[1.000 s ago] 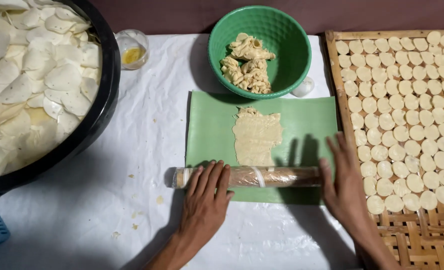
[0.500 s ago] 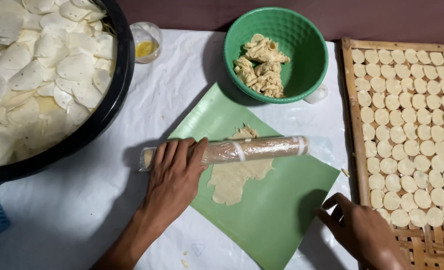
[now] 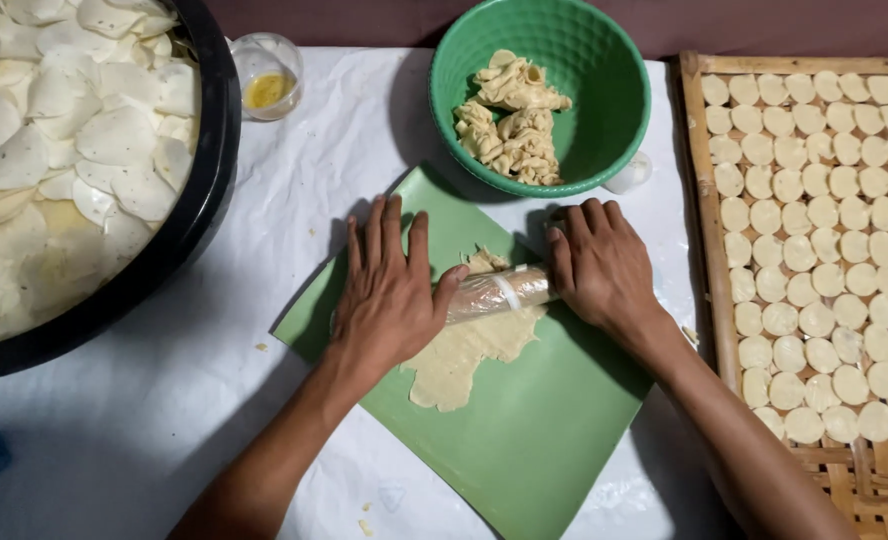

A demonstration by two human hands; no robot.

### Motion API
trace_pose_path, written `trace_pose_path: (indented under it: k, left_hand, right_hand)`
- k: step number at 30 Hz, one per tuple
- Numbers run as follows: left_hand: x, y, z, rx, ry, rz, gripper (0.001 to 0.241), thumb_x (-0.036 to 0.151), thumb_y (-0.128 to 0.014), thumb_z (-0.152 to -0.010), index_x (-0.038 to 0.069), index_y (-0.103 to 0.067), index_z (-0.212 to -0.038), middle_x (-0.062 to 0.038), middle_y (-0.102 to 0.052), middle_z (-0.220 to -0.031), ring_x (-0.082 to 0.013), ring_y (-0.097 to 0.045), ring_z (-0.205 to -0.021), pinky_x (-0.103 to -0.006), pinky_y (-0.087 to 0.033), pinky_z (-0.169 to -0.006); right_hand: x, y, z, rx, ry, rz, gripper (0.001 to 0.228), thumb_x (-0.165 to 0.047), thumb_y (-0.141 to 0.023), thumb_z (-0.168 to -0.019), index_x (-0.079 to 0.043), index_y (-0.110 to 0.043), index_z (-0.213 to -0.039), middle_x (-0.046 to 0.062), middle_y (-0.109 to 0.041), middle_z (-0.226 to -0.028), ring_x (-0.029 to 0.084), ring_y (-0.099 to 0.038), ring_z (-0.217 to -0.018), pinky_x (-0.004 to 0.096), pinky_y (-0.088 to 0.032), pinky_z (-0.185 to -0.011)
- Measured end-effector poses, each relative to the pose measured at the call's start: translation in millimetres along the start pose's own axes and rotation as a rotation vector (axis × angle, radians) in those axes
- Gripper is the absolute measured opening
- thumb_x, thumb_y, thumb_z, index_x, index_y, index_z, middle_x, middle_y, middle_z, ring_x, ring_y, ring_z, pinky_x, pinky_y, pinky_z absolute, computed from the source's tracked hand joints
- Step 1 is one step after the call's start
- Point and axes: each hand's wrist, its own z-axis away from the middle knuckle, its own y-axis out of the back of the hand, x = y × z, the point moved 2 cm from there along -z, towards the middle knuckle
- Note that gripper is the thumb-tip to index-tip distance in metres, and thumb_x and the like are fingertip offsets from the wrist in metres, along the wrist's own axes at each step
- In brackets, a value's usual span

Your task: Cutting circles from rolled dough and placing them on a drying tray, then rolling more dough.

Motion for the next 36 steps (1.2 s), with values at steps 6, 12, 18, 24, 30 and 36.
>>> trace_pose_path:
  k: [6,12,18,24,30,36]
  left_hand:
    - [34,-5,40,-0.062,-0.017,0.016,0.07,0.045,-0.039,-0.107,-0.013,-0.048,-0.146,-0.036,-0.042,-0.155,-0.0472,-0.032,-0.151,-0.063,-0.013,-0.123]
    - [43,-8,53,0.055,-0.056,-0.013,0.064,0.039,-0.039,-0.109,-0.013,-0.047,-0.145,-0.032,-0.046,-0.154,-0.0409,-0.041,-0.148,-0.0587,-0.024,-0.122]
    - [32,-14,33,-0.133,0.036,-0.003,0.075,0.048,-0.033,-0.109,-0.015,-0.043,-0.148,-0.036,-0.035,-0.159,-0.0436,-0.023,-0.156,-0.0635,-0.004,-0.125]
    - [84,-8,113,-0.135,0.029,0.178,0.074,0.032,-0.053,-0.101,-0.018,-0.03,-0.151,-0.039,-0.025,-0.161,-0.0488,-0.024,-0.154,-0.0562,-0.018,-0.127]
    - [57,-5,62,-0.037,-0.048,0.139,0.07,0.036,-0.051,-0.104,-0.02,-0.042,-0.144,-0.04,-0.036,-0.156,-0.0498,-0.033,-0.149,-0.0637,-0.021,-0.124]
    - [78,2,98,-0.089,-0.029,0.098,0.075,0.044,-0.037,-0.106,-0.018,-0.035,-0.148,-0.039,-0.033,-0.158,-0.0493,-0.032,-0.151,-0.061,-0.018,-0.126]
  right_hand:
    - [-21,17,53,0.056,0.005,0.046,0.059,-0.037,-0.035,-0.108,0.004,-0.05,-0.149,0.024,-0.059,-0.142,0.038,-0.055,-0.132,0.046,-0.038,-0.113]
    - [-18,27,68,0.084,0.063,0.016,0.06,-0.035,-0.043,-0.108,0.004,-0.046,-0.153,0.025,-0.049,-0.155,0.037,-0.047,-0.143,0.044,-0.033,-0.12]
    - [-14,16,50,-0.031,-0.005,-0.034,0.065,-0.039,-0.028,-0.112,0.005,-0.034,-0.159,0.027,-0.041,-0.16,0.037,-0.033,-0.152,0.045,-0.023,-0.124]
    - [-26,42,129,-0.135,-0.039,-0.085,0.066,-0.037,-0.034,-0.104,0.006,-0.035,-0.155,0.025,-0.033,-0.164,0.037,-0.029,-0.154,0.048,-0.022,-0.127]
    - [-23,45,86,-0.09,0.041,-0.008,0.064,-0.037,-0.04,-0.106,0.005,-0.039,-0.155,0.021,-0.041,-0.162,0.034,-0.038,-0.151,0.046,-0.029,-0.124]
    - [-29,51,124,-0.071,0.079,-0.057,0.064,-0.034,-0.034,-0.106,0.008,-0.035,-0.154,0.025,-0.038,-0.162,0.036,-0.036,-0.151,0.049,-0.024,-0.127]
